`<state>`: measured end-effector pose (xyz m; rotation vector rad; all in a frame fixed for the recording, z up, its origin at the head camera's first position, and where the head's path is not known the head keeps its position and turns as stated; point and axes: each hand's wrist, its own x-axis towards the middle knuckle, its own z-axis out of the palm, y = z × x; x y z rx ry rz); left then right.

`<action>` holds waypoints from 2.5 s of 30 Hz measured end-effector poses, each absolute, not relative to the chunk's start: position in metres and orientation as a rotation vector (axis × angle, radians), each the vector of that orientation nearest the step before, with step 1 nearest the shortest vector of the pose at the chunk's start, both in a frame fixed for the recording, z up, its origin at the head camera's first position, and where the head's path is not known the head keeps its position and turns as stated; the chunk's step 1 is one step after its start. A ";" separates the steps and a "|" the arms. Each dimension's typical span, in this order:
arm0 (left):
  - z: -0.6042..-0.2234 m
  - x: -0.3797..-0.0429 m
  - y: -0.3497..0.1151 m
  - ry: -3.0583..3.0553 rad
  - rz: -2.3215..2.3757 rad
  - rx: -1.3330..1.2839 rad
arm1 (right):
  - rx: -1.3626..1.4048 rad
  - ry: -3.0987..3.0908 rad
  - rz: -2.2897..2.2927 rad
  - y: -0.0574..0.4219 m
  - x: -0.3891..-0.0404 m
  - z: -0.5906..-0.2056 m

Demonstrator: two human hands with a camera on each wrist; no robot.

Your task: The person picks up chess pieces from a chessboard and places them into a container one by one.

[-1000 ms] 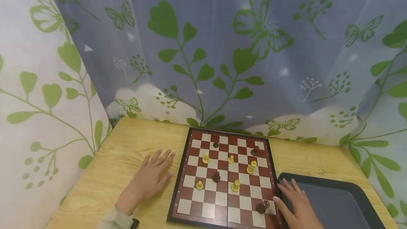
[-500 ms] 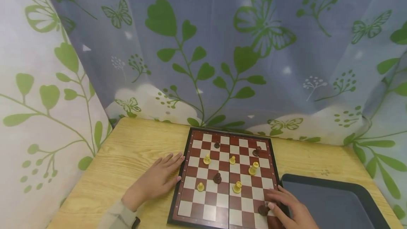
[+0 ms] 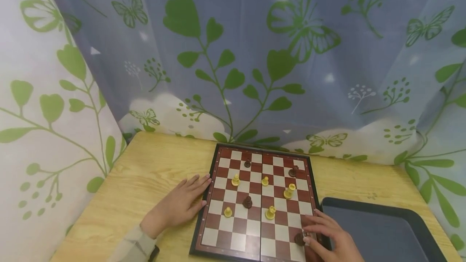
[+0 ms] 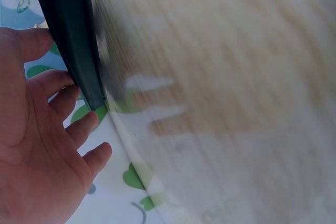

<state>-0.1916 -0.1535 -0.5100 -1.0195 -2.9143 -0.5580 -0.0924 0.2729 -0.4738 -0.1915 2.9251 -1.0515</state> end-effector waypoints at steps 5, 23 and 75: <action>-0.510 -0.192 -0.154 -2.923 -0.571 -1.032 | -0.281 3.017 -1.022 0.273 -0.093 -0.477; -0.513 -0.195 -0.155 -2.929 -0.689 -1.036 | -0.483 3.199 -0.952 0.271 -0.094 -0.485; -0.511 -0.195 -0.155 -2.932 -0.652 -1.072 | -0.177 3.327 -1.397 0.262 -0.087 -0.462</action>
